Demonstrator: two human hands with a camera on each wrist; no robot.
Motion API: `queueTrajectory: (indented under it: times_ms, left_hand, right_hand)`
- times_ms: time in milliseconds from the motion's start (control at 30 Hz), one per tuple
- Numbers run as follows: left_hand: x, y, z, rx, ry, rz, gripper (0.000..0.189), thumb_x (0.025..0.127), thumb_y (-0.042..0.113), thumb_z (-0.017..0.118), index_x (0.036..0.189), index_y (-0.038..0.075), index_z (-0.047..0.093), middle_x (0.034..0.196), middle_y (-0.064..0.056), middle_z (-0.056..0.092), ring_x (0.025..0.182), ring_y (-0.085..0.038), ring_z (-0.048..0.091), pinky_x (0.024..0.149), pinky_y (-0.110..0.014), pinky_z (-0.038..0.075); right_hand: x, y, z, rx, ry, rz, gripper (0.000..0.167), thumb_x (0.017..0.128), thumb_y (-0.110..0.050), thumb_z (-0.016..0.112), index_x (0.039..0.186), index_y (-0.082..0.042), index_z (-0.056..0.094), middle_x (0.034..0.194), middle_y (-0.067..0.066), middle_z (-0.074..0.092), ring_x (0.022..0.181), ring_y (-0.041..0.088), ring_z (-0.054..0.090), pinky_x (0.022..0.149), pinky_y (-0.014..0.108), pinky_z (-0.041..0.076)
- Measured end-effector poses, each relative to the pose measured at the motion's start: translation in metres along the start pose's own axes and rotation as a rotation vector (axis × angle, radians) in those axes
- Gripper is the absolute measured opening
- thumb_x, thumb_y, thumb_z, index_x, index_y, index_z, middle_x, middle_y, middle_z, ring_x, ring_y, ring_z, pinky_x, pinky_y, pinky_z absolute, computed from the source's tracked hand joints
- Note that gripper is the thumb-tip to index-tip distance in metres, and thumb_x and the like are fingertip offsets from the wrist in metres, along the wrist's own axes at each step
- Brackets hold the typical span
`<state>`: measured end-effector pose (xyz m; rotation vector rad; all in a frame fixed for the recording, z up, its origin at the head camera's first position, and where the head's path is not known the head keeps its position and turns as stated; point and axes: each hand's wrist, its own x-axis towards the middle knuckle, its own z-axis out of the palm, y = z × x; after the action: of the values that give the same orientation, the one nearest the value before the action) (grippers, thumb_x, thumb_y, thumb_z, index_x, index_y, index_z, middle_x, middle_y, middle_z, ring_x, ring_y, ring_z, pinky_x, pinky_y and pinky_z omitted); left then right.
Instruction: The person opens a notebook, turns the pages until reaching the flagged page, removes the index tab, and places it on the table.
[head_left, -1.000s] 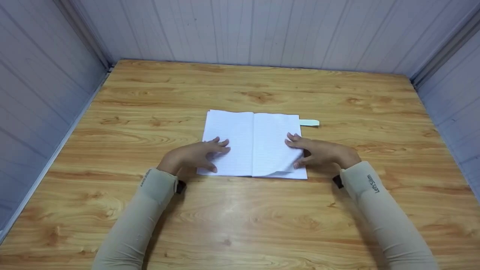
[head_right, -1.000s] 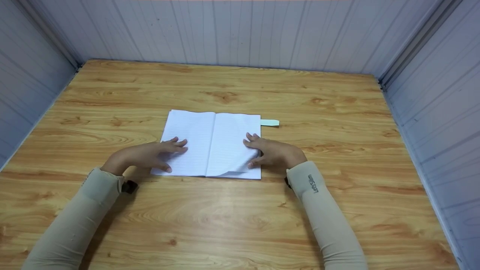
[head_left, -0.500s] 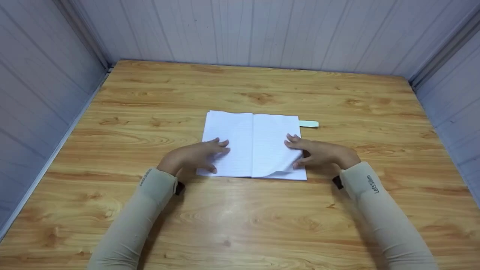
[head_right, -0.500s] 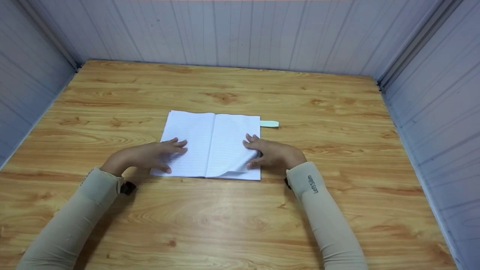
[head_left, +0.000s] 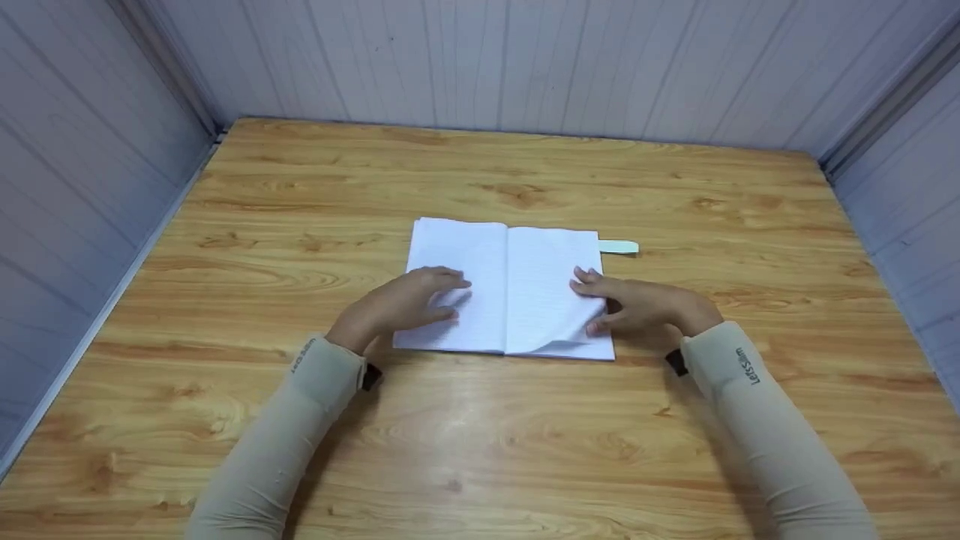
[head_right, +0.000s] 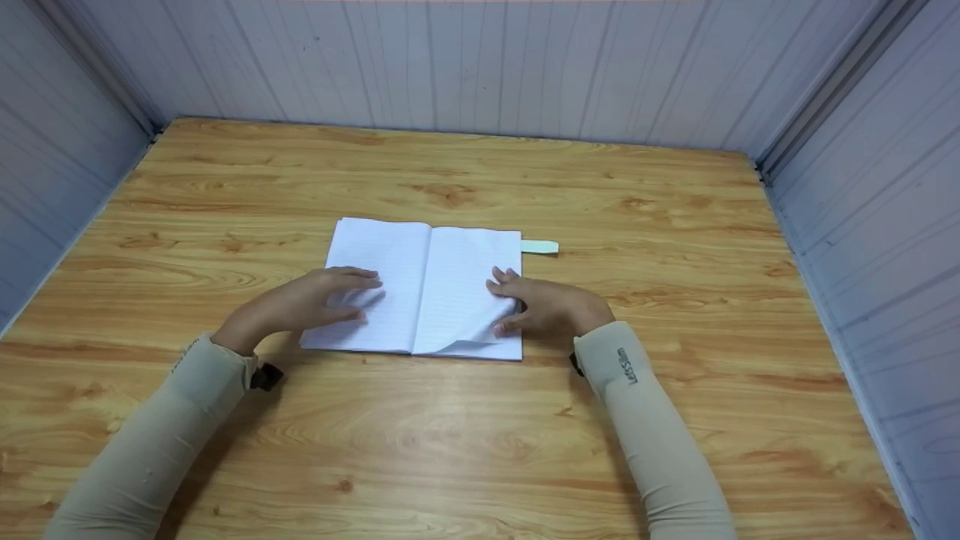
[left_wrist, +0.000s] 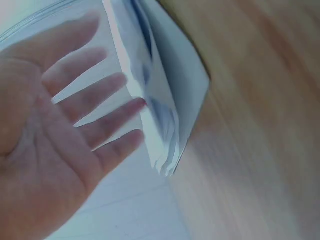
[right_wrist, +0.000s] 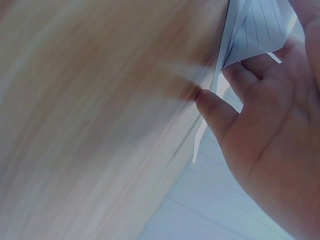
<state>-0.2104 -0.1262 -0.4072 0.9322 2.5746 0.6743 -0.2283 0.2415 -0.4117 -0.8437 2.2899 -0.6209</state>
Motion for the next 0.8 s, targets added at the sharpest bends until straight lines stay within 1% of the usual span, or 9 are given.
queueTrajectory:
  times_ms: [133,233,333,400,533,667,800]
  left_hand:
    - [0.005,0.008,0.004,-0.014,0.109,0.016,0.043,0.094,0.021,0.061,0.133,0.004,0.056,0.136,-0.013,0.056,0.131,-0.029,0.048,0.111,-0.043,0.037]
    - [0.01,0.016,0.008,-0.035,0.179,0.033,0.042,0.094,0.022,0.062,0.132,0.005,0.057,0.132,-0.01,0.059,0.127,-0.026,0.052,0.108,-0.04,0.041]
    - [0.016,0.025,0.013,-0.051,0.233,0.057,0.043,0.093,0.023,0.064,0.131,0.005,0.058,0.128,-0.01,0.061,0.12,-0.025,0.056,0.104,-0.039,0.045]
    - [0.02,0.031,0.016,-0.075,0.254,0.077,0.043,0.092,0.022,0.065,0.13,0.005,0.059,0.125,-0.011,0.062,0.115,-0.026,0.059,0.099,-0.039,0.048]
    - [0.03,0.044,0.021,-0.128,0.258,0.116,0.044,0.091,0.022,0.067,0.13,0.004,0.059,0.124,-0.013,0.062,0.107,-0.028,0.062,0.092,-0.04,0.052]
    - [0.039,0.055,0.028,-0.163,0.242,0.146,0.046,0.09,0.022,0.068,0.131,0.004,0.057,0.125,-0.014,0.062,0.106,-0.028,0.062,0.091,-0.041,0.052]
    - [0.047,0.065,0.035,-0.194,0.208,0.179,0.044,0.09,0.022,0.068,0.129,0.003,0.059,0.123,-0.014,0.062,0.105,-0.028,0.063,0.09,-0.041,0.052]
  right_hand:
    - [-0.001,-0.001,-0.001,0.007,-0.003,0.02,0.081,0.091,-0.036,0.063,0.153,-0.008,0.02,0.163,0.008,0.0,0.15,0.03,-0.003,0.12,0.052,0.009]
    - [-0.001,-0.001,-0.002,0.009,-0.008,0.033,0.081,0.091,-0.038,0.063,0.153,-0.01,0.019,0.163,0.006,0.0,0.15,0.028,-0.003,0.12,0.05,0.01]
    - [0.0,-0.002,-0.003,0.005,-0.01,0.03,0.081,0.091,-0.039,0.063,0.153,-0.01,0.02,0.163,0.006,0.0,0.15,0.028,-0.003,0.12,0.051,0.009]
    - [0.0,-0.002,-0.003,0.002,-0.011,0.026,0.08,0.091,-0.039,0.062,0.153,-0.009,0.02,0.163,0.008,0.0,0.15,0.029,-0.003,0.12,0.051,0.009]
    - [0.0,0.0,-0.003,-0.008,-0.007,0.019,0.079,0.092,-0.038,0.061,0.153,-0.008,0.021,0.162,0.01,0.001,0.149,0.032,-0.002,0.12,0.053,0.008]
    - [0.001,0.001,-0.002,-0.017,-0.005,0.024,0.079,0.092,-0.04,0.061,0.153,-0.009,0.022,0.162,0.011,0.002,0.149,0.033,-0.001,0.119,0.053,0.009]
    - [0.001,0.0,-0.002,-0.022,-0.008,0.028,0.078,0.092,-0.04,0.061,0.153,-0.01,0.022,0.162,0.011,0.003,0.149,0.033,0.0,0.119,0.053,0.01]
